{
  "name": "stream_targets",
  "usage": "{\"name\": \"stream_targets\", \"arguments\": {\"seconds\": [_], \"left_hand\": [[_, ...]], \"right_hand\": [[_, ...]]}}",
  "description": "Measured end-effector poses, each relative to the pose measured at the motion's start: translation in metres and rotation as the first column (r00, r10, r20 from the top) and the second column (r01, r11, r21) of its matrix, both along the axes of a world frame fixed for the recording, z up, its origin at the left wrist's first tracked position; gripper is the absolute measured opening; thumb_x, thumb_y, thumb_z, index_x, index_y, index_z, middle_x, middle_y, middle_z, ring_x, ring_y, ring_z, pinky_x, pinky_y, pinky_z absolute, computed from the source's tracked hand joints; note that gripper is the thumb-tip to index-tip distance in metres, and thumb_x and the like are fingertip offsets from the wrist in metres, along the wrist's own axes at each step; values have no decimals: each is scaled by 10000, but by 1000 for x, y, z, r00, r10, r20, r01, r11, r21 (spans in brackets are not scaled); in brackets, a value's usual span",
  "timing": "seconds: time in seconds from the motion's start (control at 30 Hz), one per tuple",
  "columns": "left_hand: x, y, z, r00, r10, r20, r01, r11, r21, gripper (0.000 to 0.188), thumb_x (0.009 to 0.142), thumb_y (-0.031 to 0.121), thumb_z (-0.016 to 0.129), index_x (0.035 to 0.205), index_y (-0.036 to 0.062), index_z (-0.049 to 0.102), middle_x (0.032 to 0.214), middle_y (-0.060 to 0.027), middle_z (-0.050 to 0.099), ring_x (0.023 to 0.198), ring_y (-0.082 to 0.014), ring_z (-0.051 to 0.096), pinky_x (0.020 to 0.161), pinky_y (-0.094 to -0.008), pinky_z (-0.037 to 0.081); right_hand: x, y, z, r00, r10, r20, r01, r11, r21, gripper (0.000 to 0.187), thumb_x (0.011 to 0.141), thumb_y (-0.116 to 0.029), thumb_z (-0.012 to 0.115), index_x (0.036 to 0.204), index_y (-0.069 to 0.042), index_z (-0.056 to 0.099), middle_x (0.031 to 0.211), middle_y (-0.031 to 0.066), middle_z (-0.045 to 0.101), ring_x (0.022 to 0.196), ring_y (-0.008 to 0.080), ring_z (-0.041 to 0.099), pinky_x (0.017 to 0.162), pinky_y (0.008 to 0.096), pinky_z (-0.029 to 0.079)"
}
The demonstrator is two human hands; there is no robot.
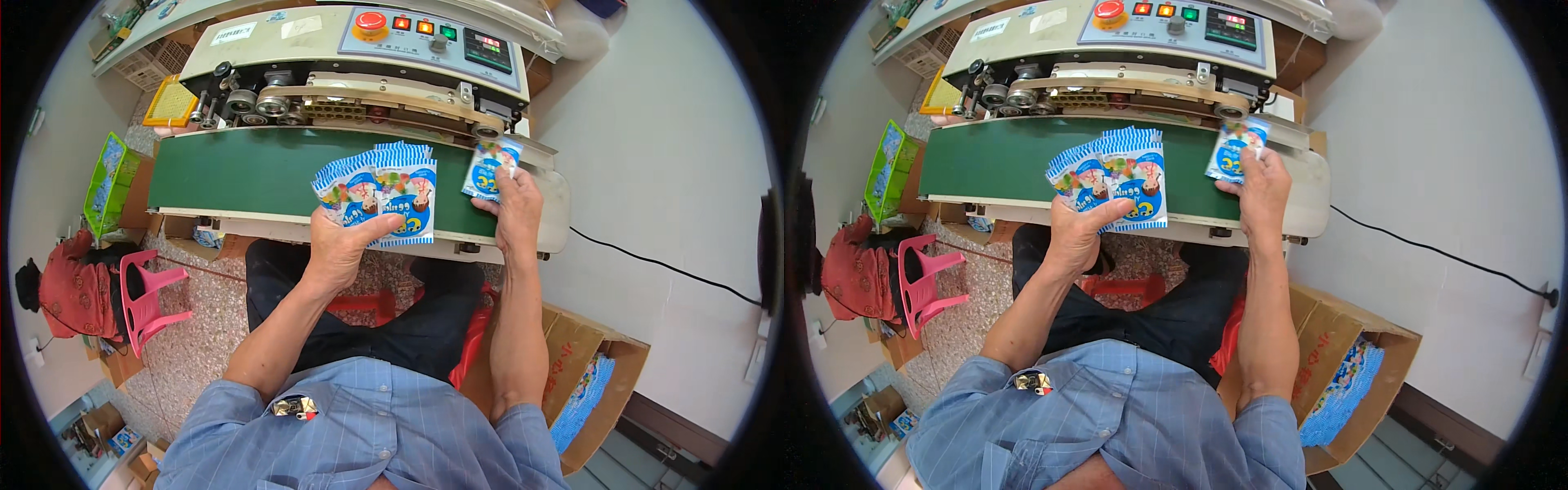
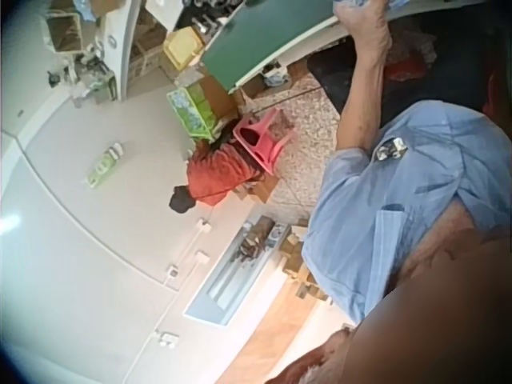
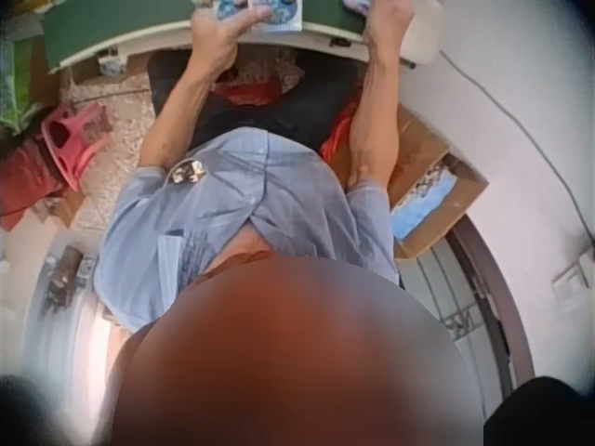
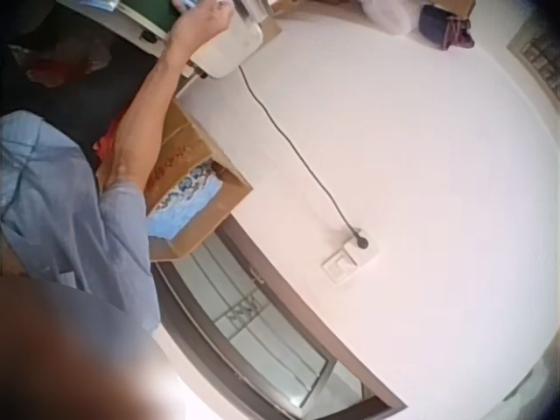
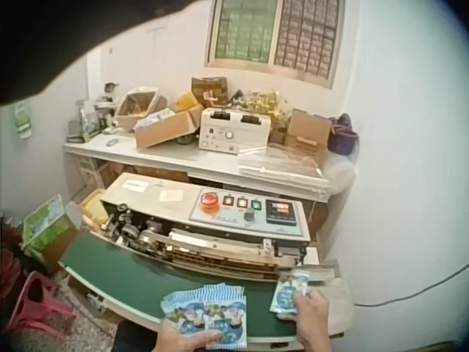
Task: Placing small plastic packets onto a conveyor belt of a heat-sealing machine to seal them.
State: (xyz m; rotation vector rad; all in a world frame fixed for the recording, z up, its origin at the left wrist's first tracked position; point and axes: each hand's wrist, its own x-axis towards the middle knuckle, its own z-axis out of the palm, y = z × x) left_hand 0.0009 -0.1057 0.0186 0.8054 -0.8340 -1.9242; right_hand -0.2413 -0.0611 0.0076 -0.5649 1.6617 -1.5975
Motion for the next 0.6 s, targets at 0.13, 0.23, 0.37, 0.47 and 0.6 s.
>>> {"name": "stream_targets", "arguments": {"seconds": [0.13,0.23,0.37,0.47,0.6], "left_hand": [[-6,-3,4,1000,-6,0,6,1000,-5,474,754,-67,795,1184,-24,600,1100,-125,699,966,-199,700,861,-342,586],[-11,-5,3,1000,3,-19,-3,1000,-18,457,758,-58,797,1175,-37,611,1083,-121,705,947,-190,701,854,-336,588],[-11,-4,4,1000,-17,-2,17,1000,-19,446,756,-59,799,1163,-34,618,1080,-114,706,947,-184,700,854,-329,587],[-17,1,2,998,-56,-12,55,998,-31,434,757,-57,801,1152,-28,625,1080,-108,707,944,-176,699,846,-322,587],[-21,5,-2,999,-22,-39,21,999,-27,408,768,-57,791,1140,-11,629,1070,-103,713,919,-169,703,815,-309,591]], "right_hand": [[19,-20,-1,997,76,6,-76,996,37,286,995,-217,594,1123,38,578,964,89,670,781,132,668,622,284,613],[39,-12,10,957,-5,-289,8,1000,8,224,996,-222,600,1064,-10,621,931,48,647,799,109,632,621,256,568],[63,20,22,986,51,-161,-78,983,-168,182,981,-183,631,1044,-12,642,922,21,632,793,75,579,655,217,502],[72,29,18,974,226,-23,-226,960,-162,122,955,-138,674,986,-25,639,847,-6,632,720,38,548,630,191,442],[68,37,13,990,115,81,-90,961,-263,80,964,-114,662,967,-52,611,825,-24,635,693,7,521,593,161,381]]}}
